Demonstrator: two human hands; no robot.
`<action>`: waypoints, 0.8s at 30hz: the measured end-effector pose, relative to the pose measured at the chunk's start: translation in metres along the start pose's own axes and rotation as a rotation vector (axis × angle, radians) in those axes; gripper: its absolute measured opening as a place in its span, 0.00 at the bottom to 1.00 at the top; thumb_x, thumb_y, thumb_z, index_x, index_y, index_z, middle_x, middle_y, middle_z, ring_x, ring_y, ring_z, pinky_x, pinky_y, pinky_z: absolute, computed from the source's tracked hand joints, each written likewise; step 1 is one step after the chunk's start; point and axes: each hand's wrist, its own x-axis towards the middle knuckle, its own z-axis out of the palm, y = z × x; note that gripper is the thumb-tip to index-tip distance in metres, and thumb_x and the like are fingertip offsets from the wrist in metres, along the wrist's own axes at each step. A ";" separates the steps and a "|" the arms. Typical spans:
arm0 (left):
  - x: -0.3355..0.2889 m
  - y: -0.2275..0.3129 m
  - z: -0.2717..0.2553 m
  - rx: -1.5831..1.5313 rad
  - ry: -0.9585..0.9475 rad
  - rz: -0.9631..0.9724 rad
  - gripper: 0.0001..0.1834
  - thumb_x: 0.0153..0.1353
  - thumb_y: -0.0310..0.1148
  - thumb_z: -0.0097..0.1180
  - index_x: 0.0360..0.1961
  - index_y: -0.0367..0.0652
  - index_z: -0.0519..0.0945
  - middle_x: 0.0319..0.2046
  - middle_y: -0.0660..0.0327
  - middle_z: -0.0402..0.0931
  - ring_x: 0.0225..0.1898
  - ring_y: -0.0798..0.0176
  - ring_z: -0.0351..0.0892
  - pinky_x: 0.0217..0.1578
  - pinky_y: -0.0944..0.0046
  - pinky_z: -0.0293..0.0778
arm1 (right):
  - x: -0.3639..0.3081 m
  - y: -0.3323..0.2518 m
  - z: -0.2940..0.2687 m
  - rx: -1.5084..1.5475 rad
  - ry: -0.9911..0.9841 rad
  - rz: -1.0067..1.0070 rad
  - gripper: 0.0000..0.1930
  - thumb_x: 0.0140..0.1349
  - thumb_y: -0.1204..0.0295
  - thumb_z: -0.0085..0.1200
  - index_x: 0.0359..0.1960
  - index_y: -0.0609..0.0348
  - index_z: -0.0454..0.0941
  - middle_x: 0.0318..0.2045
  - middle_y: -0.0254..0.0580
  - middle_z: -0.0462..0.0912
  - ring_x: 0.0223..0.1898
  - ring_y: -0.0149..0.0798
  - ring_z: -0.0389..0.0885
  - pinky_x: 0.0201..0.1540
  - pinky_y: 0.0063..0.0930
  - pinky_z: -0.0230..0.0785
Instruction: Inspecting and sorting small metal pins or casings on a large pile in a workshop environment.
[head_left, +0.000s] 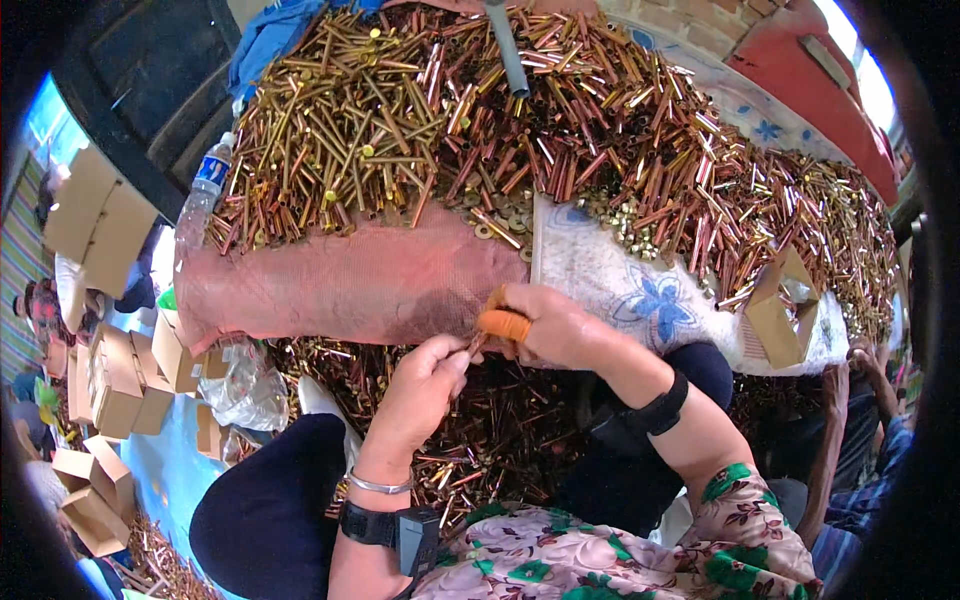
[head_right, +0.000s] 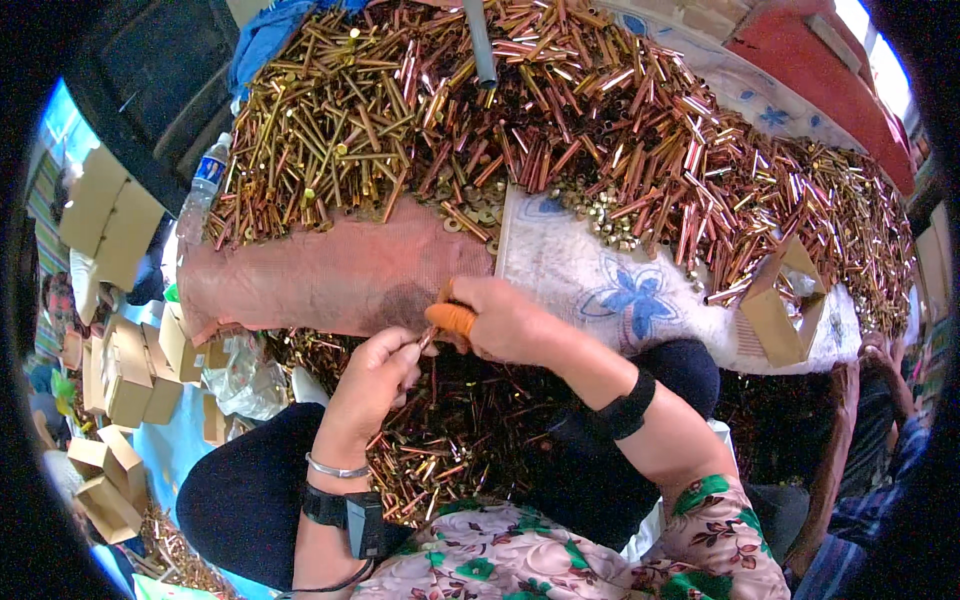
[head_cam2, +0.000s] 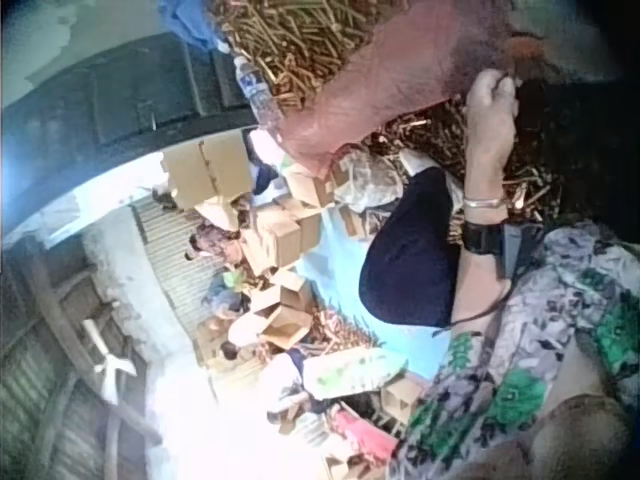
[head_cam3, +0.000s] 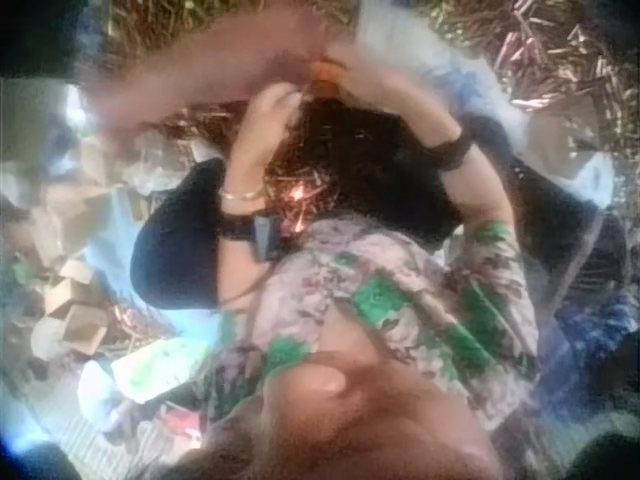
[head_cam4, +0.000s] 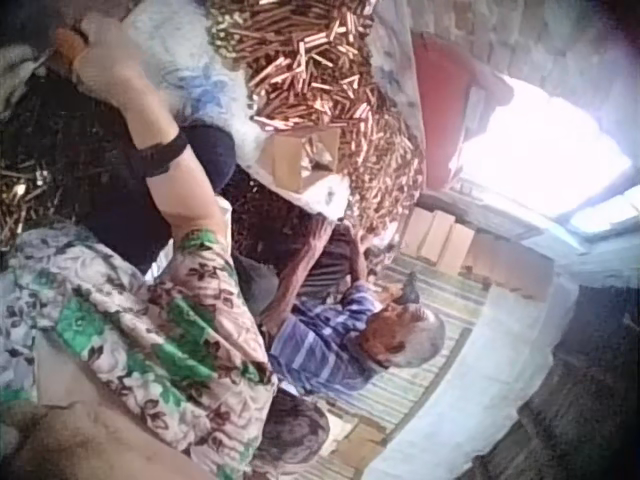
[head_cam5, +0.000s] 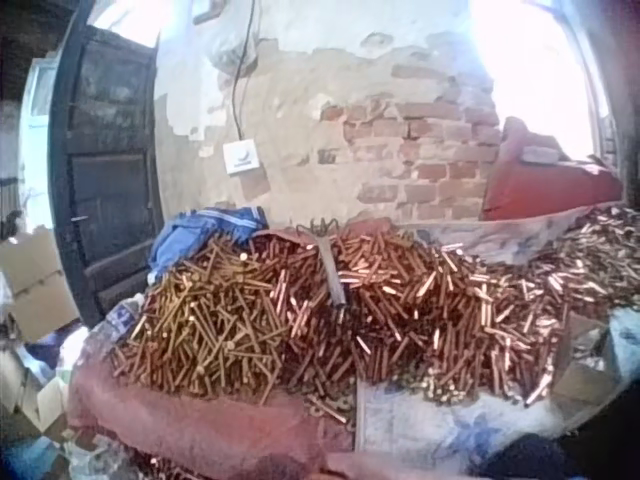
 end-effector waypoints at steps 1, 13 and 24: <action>-0.001 -0.002 -0.002 0.032 0.001 -0.006 0.09 0.63 0.32 0.45 0.37 0.39 0.74 0.17 0.72 0.60 0.17 0.78 0.55 0.16 0.77 0.53 | 0.000 0.000 0.000 -0.117 -0.075 0.075 0.13 0.63 0.62 0.49 0.33 0.62 0.74 0.20 0.36 0.76 0.20 0.26 0.72 0.21 0.23 0.64; 0.008 -0.081 -0.085 1.212 0.421 -0.010 0.08 0.55 0.29 0.49 0.34 0.37 0.75 0.29 0.45 0.76 0.36 0.42 0.75 0.37 0.49 0.69 | 0.014 0.019 -0.029 -0.525 0.247 -0.063 0.08 0.58 0.71 0.52 0.35 0.62 0.74 0.24 0.48 0.78 0.25 0.42 0.77 0.29 0.31 0.68; 0.078 0.025 -0.044 0.892 0.710 0.418 0.06 0.57 0.29 0.47 0.32 0.37 0.72 0.26 0.46 0.74 0.33 0.40 0.74 0.34 0.47 0.67 | 0.052 0.033 -0.040 -0.818 0.393 -0.149 0.11 0.55 0.73 0.50 0.40 0.60 0.71 0.35 0.51 0.75 0.38 0.56 0.73 0.40 0.44 0.68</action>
